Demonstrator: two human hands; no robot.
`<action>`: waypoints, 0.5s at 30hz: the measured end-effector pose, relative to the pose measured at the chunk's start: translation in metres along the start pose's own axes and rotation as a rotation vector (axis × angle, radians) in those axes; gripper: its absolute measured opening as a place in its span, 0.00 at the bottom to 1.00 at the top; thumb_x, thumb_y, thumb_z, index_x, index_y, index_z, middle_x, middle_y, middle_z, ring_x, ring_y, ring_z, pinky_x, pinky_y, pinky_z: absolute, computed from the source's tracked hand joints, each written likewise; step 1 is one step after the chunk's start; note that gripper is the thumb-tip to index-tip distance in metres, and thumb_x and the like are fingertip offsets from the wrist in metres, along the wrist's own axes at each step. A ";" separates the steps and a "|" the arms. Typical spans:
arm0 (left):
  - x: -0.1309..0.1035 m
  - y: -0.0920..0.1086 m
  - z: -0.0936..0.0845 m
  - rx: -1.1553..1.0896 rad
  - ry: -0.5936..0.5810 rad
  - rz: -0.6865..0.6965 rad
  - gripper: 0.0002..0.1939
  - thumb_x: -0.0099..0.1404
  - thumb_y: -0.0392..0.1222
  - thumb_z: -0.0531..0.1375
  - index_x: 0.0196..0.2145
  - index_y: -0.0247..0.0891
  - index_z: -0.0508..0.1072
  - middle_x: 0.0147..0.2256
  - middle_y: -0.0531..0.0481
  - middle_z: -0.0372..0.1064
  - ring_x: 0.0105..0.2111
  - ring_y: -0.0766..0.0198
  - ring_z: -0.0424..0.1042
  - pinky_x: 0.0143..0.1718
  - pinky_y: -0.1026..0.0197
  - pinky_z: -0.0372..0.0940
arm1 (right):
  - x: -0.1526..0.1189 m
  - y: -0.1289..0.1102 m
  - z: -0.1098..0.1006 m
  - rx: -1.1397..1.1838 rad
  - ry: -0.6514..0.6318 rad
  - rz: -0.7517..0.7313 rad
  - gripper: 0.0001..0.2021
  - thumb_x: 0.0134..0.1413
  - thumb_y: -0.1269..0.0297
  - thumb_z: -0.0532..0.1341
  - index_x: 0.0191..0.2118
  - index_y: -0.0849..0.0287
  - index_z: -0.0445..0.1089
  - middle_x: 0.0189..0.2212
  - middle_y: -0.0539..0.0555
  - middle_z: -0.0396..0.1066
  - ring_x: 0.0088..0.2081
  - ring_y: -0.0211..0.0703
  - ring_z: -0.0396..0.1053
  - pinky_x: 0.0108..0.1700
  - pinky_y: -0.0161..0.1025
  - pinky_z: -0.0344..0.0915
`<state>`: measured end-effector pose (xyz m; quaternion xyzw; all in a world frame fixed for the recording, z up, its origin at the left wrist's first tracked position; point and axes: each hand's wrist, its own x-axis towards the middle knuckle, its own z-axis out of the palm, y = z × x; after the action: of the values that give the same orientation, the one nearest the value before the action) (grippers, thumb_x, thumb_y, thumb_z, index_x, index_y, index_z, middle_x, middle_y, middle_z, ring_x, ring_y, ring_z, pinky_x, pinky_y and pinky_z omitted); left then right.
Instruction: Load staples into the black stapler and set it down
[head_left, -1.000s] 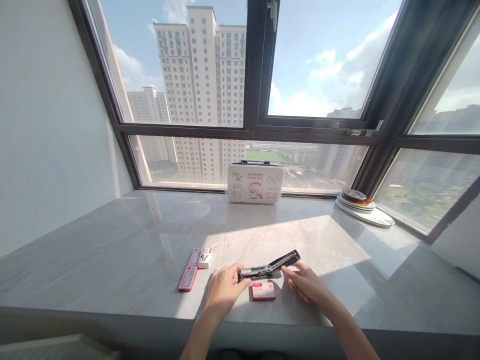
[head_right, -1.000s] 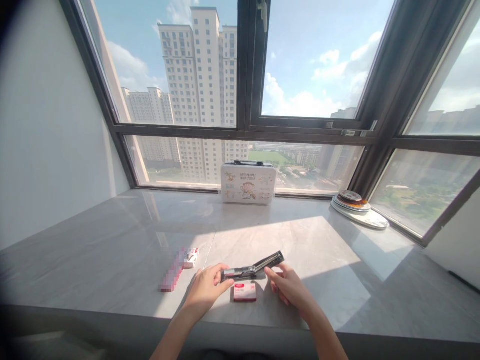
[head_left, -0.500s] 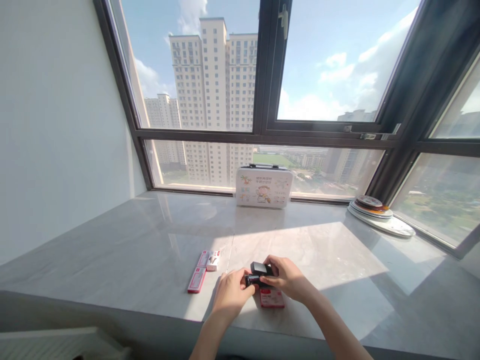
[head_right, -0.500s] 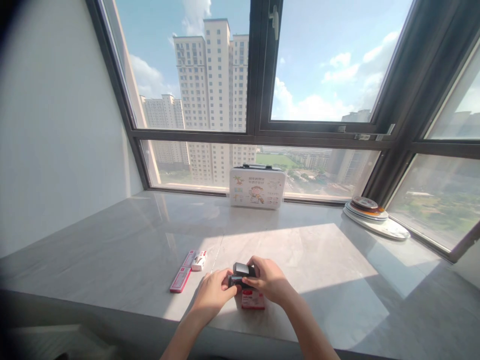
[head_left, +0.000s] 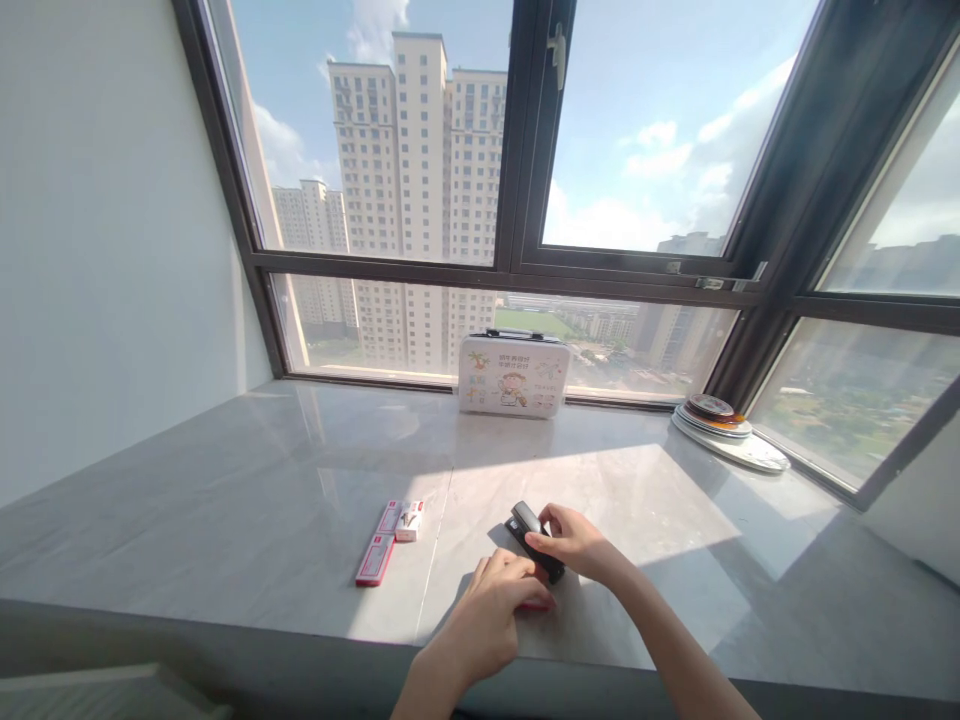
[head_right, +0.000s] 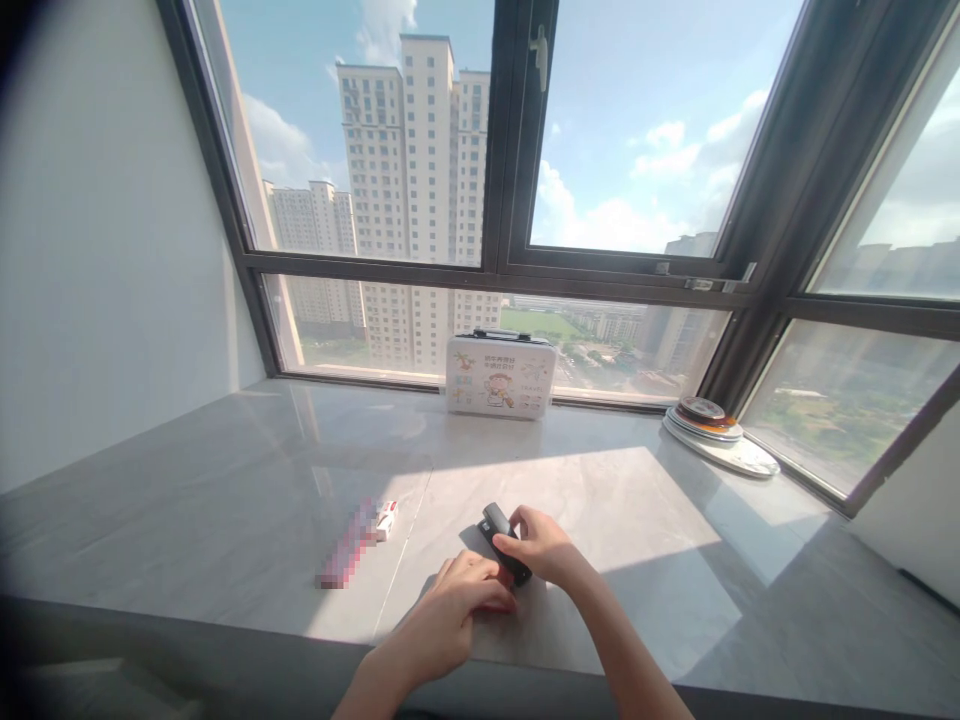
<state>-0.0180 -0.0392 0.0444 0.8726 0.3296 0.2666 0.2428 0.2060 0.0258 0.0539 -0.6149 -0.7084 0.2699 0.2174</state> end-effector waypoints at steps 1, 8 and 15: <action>-0.001 -0.006 -0.002 0.013 -0.029 -0.028 0.32 0.52 0.25 0.51 0.47 0.56 0.74 0.51 0.56 0.70 0.53 0.56 0.65 0.54 0.54 0.60 | -0.003 0.006 0.002 0.028 0.016 0.020 0.19 0.58 0.46 0.63 0.43 0.59 0.71 0.22 0.45 0.62 0.26 0.37 0.59 0.29 0.34 0.51; -0.028 -0.053 -0.036 0.034 -0.010 -0.403 0.35 0.52 0.41 0.65 0.59 0.57 0.69 0.58 0.50 0.62 0.58 0.48 0.61 0.60 0.48 0.57 | -0.048 0.019 0.040 0.686 0.041 0.183 0.31 0.58 0.36 0.59 0.58 0.54 0.65 0.27 0.44 0.61 0.17 0.31 0.51 0.16 0.32 0.50; -0.023 -0.044 -0.027 -0.037 -0.007 -0.407 0.41 0.51 0.47 0.69 0.63 0.60 0.65 0.60 0.54 0.64 0.59 0.47 0.61 0.61 0.50 0.55 | -0.049 -0.010 0.084 0.828 0.014 0.087 0.36 0.57 0.36 0.60 0.61 0.59 0.63 0.22 0.41 0.58 0.14 0.32 0.54 0.14 0.33 0.59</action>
<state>-0.0693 -0.0201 0.0311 0.7842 0.4934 0.2151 0.3089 0.1515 -0.0332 -0.0025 -0.5068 -0.5117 0.5368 0.4394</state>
